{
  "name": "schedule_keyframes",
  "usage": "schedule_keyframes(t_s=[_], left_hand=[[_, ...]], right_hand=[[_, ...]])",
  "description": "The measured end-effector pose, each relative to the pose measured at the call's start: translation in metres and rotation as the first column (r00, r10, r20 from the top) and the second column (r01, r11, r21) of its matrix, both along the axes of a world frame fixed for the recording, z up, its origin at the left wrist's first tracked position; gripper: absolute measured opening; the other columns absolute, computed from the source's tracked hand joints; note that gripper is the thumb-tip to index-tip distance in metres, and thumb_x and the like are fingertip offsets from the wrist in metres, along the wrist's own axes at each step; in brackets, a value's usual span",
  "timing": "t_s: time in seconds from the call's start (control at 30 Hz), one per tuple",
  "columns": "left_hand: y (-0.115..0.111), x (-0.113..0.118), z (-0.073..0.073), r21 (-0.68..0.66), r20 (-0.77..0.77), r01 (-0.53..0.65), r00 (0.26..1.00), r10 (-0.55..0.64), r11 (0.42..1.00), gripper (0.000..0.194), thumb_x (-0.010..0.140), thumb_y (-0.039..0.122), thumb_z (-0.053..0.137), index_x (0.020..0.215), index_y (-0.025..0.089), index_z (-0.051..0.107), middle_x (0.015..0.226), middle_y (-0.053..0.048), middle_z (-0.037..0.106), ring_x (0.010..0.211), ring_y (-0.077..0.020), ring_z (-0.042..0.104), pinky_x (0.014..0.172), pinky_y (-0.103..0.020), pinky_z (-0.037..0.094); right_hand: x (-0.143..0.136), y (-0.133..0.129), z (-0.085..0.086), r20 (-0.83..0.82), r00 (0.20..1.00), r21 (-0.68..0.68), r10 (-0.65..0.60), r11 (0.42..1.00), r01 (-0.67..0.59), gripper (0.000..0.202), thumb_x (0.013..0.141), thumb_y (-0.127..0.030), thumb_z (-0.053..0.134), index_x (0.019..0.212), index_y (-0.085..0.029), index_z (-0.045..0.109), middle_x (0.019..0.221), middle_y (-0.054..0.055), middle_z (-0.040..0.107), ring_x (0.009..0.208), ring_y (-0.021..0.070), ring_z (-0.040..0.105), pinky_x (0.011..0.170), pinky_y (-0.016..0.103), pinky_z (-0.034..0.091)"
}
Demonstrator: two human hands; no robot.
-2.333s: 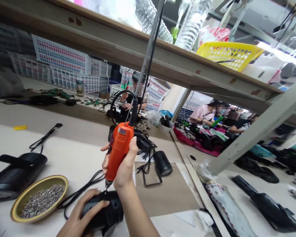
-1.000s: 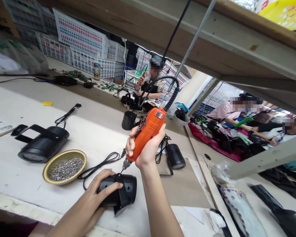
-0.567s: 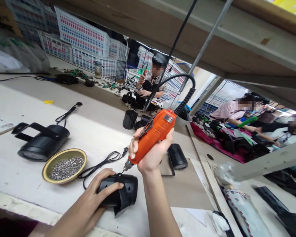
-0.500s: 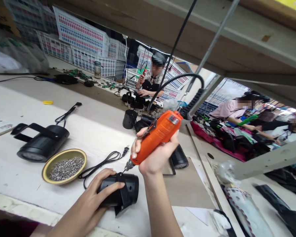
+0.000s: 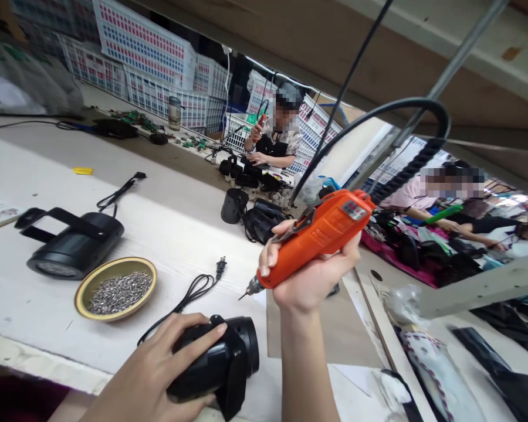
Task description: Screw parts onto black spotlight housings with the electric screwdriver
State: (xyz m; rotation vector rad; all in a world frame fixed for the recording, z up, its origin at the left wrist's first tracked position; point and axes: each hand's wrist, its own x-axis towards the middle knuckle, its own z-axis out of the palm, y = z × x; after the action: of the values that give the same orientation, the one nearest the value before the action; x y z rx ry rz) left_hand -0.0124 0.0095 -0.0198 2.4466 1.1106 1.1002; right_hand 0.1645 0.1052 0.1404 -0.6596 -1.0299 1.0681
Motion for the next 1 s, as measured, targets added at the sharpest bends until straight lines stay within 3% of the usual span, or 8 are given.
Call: schedule_keyframes(t_s=[0.23, 0.37, 0.57, 0.7, 0.83, 0.93, 1.0], left_hand=[[0.0, 0.002, 0.001, -0.038, -0.007, -0.035, 0.999, 0.035, 0.999, 0.097, 0.067, 0.02, 0.079, 0.153, 0.035, 0.036, 0.124, -0.011, 0.055, 0.11, -0.0285, 0.062, 0.087, -0.041, 0.062], [0.0, 0.003, 0.002, -0.045, -0.01, -0.05, 0.999, 0.05, 0.998, 0.097, 0.066, 0.022, 0.08, 0.152, 0.036, 0.037, 0.123, -0.01, 0.057, 0.109, -0.0278, 0.063, 0.088, -0.039, 0.061], [0.001, 0.002, 0.004, -0.039, 0.005, -0.054, 0.999, 0.054, 0.998, 0.098, 0.063, 0.023, 0.081, 0.15, 0.035, 0.038, 0.12, -0.009, 0.06, 0.104, -0.0271, 0.067, 0.083, -0.037, 0.062], [0.002, 0.003, 0.002, -0.178, 0.013, -0.134, 0.99, 0.139, 0.975, 0.096, 0.069, 0.034, 0.08, 0.151, 0.033, 0.029, 0.118, -0.007, 0.065, 0.101, -0.0267, 0.07, 0.082, -0.038, 0.063], [0.003, 0.005, 0.003, -0.308, 0.027, -0.242, 0.965, 0.262, 0.92, 0.062, 0.081, 0.048, 0.072, 0.132, 0.023, 0.045, 0.11, -0.008, 0.07, 0.095, -0.0266, 0.072, 0.079, -0.04, 0.062], [0.004, -0.004, 0.011, -0.196, 0.035, -0.218, 0.973, 0.229, 0.956, 0.037, 0.095, 0.049, 0.057, 0.123, 0.024, 0.055, 0.12, -0.009, 0.068, 0.11, -0.026, 0.067, 0.086, -0.038, 0.059], [0.007, -0.02, 0.017, -0.089, 0.058, -0.281, 0.956, 0.287, 0.956, 0.031, 0.101, 0.043, 0.05, 0.127, 0.026, 0.057, 0.126, -0.007, 0.067, 0.12, -0.0252, 0.061, 0.096, -0.039, 0.053]], right_hand=[[0.01, 0.007, -0.007, -0.022, 0.995, 0.074, -0.097, 0.992, 0.099, 0.058, 0.077, -0.07, 0.042, 0.07, -0.019, 0.068, 0.07, 0.004, 0.061, 0.04, 0.0154, 0.052, 0.035, 0.029, 0.038], [0.01, 0.008, -0.011, 0.016, 0.998, 0.064, -0.059, 0.996, 0.058, 0.057, 0.078, -0.069, 0.042, 0.071, -0.019, 0.068, 0.067, 0.003, 0.06, 0.038, 0.015, 0.049, 0.034, 0.028, 0.038], [0.006, 0.009, -0.012, 0.121, 0.99, 0.025, -0.067, 0.998, 0.064, 0.07, 0.078, -0.085, 0.046, 0.072, -0.018, 0.064, 0.061, 0.003, 0.058, 0.035, 0.0131, 0.046, 0.032, 0.027, 0.037], [0.007, 0.01, -0.011, 0.13, 0.985, -0.001, -0.113, 0.993, 0.115, 0.073, 0.079, -0.087, 0.043, 0.07, -0.018, 0.066, 0.058, 0.003, 0.058, 0.036, 0.0133, 0.047, 0.033, 0.026, 0.039], [0.014, 0.004, -0.014, 0.179, 0.975, -0.056, -0.13, 0.988, 0.142, 0.074, 0.081, -0.087, 0.04, 0.08, -0.018, 0.069, 0.055, 0.002, 0.056, 0.044, 0.0171, 0.055, 0.041, 0.028, 0.046], [0.024, -0.006, -0.023, 0.237, 0.956, -0.033, -0.171, 0.982, 0.184, 0.065, 0.078, -0.08, 0.057, 0.095, -0.018, 0.068, 0.066, 0.002, 0.062, 0.055, 0.0183, 0.06, 0.05, 0.029, 0.051], [0.031, -0.012, -0.032, 0.281, 0.938, -0.042, -0.204, 0.974, 0.225, 0.059, 0.074, -0.068, 0.072, 0.103, -0.018, 0.065, 0.07, 0.001, 0.064, 0.058, 0.0179, 0.061, 0.053, 0.029, 0.052]])
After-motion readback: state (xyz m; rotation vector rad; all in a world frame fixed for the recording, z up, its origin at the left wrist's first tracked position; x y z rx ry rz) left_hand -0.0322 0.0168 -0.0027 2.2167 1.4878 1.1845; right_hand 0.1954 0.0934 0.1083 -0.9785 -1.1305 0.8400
